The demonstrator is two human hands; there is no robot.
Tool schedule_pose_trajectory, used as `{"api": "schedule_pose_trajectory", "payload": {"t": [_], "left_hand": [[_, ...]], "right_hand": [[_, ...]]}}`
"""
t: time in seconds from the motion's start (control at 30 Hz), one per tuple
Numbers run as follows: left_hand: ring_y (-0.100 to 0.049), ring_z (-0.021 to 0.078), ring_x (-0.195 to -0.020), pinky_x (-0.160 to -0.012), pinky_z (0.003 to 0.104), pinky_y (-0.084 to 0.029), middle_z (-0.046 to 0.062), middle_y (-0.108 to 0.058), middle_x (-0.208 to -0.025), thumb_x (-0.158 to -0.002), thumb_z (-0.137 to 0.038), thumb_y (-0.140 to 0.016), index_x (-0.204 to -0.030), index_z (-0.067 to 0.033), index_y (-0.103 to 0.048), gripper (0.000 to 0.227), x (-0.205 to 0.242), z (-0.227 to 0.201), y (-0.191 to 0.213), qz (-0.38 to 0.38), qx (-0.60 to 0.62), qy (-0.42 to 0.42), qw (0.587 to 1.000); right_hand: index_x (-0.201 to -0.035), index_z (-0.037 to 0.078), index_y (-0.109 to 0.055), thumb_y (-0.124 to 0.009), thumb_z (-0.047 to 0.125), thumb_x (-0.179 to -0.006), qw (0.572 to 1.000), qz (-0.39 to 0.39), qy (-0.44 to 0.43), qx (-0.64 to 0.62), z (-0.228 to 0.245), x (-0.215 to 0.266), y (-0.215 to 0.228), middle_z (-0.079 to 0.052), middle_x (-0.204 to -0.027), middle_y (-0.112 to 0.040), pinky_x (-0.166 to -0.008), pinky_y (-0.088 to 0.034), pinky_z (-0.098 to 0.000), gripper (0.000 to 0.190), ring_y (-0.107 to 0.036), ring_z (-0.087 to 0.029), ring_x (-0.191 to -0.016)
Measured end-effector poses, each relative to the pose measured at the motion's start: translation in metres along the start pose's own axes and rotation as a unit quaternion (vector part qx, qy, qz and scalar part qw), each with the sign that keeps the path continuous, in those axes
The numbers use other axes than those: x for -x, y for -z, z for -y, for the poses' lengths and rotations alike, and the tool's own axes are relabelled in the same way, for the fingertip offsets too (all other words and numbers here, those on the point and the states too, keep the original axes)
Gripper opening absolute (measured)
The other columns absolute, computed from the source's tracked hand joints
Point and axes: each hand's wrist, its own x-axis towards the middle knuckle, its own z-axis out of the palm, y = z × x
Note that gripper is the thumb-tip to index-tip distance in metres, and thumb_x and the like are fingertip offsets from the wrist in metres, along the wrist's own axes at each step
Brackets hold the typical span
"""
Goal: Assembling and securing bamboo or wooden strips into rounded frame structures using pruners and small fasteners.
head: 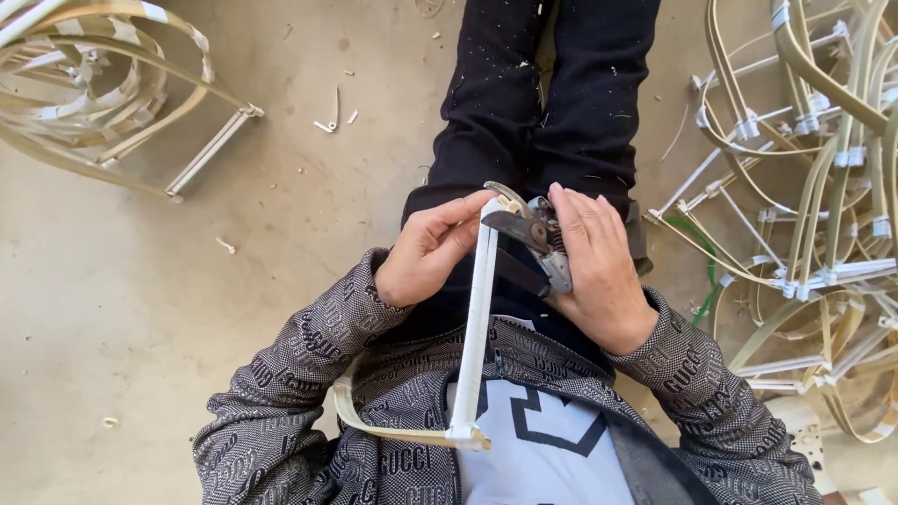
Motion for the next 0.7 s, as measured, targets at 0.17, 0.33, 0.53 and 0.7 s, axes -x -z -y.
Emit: {"api": "schedule_pose_trajectory", "payload": {"t": [0.17,0.33,0.53,0.7], "left_hand": [[-0.063,0.0119,-0.119,-0.105,0.028,-0.053,0.009,-0.064,-0.136,-0.111,0.000,-0.045,-0.153,0.0035,-0.045,0.042,0.000,-0.001,0.000,0.017,0.025,0.028,0.999],[-0.061,0.0093,-0.114,-0.102,0.026,-0.052,0.007,-0.064,-0.132,-0.112,0.001,-0.045,-0.154,0.0033,-0.045,0.042,-0.001,0.005,0.004,0.031,0.024,0.024,0.999],[-0.057,0.0062,-0.100,-0.092,0.022,-0.050,0.004,-0.067,-0.122,-0.112,0.002,-0.048,-0.153,0.0027,-0.049,0.041,-0.005,0.012,0.006,0.031,-0.007,0.010,0.999],[-0.062,0.0064,-0.102,-0.094,0.024,-0.055,0.004,-0.068,-0.119,-0.112,-0.001,-0.049,-0.149,0.0030,-0.052,0.037,-0.011,0.013,0.003,0.019,0.007,0.014,1.000]], "right_hand": [[-0.154,-0.006,-0.032,-0.077,0.005,-0.069,1.000,0.018,-0.002,-0.010,-0.005,0.002,-0.002,-0.026,-0.145,-0.048,-0.122,-0.030,-0.0555,0.097,-0.045,-0.041,-0.141],[-0.152,-0.007,-0.031,-0.079,0.008,-0.070,0.999,0.022,0.011,-0.023,-0.010,-0.003,-0.001,-0.028,-0.146,-0.046,-0.122,-0.027,-0.0557,0.096,-0.042,-0.042,-0.142],[-0.153,-0.009,-0.033,-0.074,0.006,-0.082,0.998,0.002,0.047,-0.044,-0.029,-0.012,-0.001,-0.032,-0.152,-0.044,-0.122,-0.035,-0.0497,0.083,-0.043,-0.046,-0.146],[-0.130,-0.003,-0.051,-0.077,0.011,-0.085,0.998,-0.024,0.061,-0.012,-0.041,-0.019,-0.007,-0.020,-0.116,-0.061,-0.097,-0.046,-0.0482,0.054,-0.060,-0.040,-0.108]]}}
